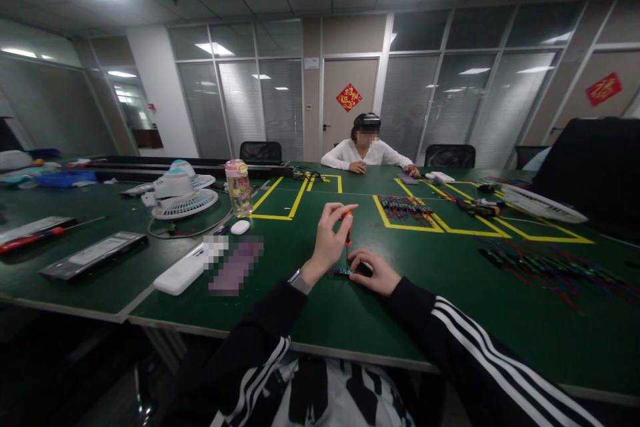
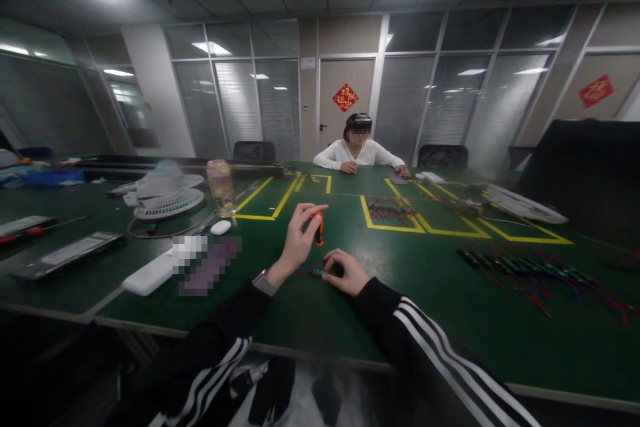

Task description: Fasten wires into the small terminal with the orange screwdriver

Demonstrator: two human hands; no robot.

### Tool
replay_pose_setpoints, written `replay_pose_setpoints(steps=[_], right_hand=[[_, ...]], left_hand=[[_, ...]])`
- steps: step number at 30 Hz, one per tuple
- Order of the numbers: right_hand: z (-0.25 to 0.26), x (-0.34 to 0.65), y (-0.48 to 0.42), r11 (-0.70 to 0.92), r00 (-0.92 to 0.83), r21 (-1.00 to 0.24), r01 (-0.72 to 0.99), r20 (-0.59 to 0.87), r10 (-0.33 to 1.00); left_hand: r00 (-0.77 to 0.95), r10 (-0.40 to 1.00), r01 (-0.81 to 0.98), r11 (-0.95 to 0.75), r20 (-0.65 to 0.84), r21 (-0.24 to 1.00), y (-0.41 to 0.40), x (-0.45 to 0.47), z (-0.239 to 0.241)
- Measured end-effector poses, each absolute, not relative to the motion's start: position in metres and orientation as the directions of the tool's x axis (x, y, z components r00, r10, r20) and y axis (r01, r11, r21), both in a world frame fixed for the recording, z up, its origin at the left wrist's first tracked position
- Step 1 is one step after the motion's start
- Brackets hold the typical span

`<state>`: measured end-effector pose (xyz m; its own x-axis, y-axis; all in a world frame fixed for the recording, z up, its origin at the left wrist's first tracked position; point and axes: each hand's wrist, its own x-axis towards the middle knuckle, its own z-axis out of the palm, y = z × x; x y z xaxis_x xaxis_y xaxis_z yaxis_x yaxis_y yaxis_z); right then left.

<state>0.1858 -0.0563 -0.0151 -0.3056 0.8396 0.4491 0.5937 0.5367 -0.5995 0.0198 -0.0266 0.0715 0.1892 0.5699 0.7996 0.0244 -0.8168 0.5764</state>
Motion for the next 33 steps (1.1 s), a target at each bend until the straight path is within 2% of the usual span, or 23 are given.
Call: replay_pose_setpoints(steps=[4,11,17,23,29,33], right_hand=[[-0.0148,0.1862,-0.0564,0.546,-0.310,-0.595,0.590,0.458,0.833],[-0.0159,0.1868,-0.0557,0.546,-0.300,-0.602,0.583,0.464,0.833],[-0.0153,0.1867,-0.0559,0.552,-0.309,-0.596,0.583,0.466,0.829],[-0.0158,0.1868,-0.0558,0.554,-0.313,-0.594,0.583,0.465,0.828],[-0.0156,0.1865,-0.0562,0.552,-0.320,-0.591,0.588,0.457,0.830],[-0.0175,0.1874,-0.0551,0.563,-0.326,-0.589,0.579,0.466,0.823]], left_hand=[[0.243,0.579,-0.076,-0.788,0.778,0.611,-0.0237,0.0212,0.0699],[0.174,0.566,0.058,-0.823,0.806,0.565,-0.0262,0.0209,0.0714],[0.258,0.600,-0.067,-0.770,0.757,0.634,-0.0240,0.0217,0.0703],[0.181,0.583,0.040,-0.809,0.792,0.586,-0.0253,0.0206,0.0711],[0.258,0.602,-0.055,-0.772,0.756,0.633,-0.0255,0.0210,0.0717],[0.200,0.600,-0.008,-0.790,0.775,0.614,-0.0254,0.0218,0.0712]])
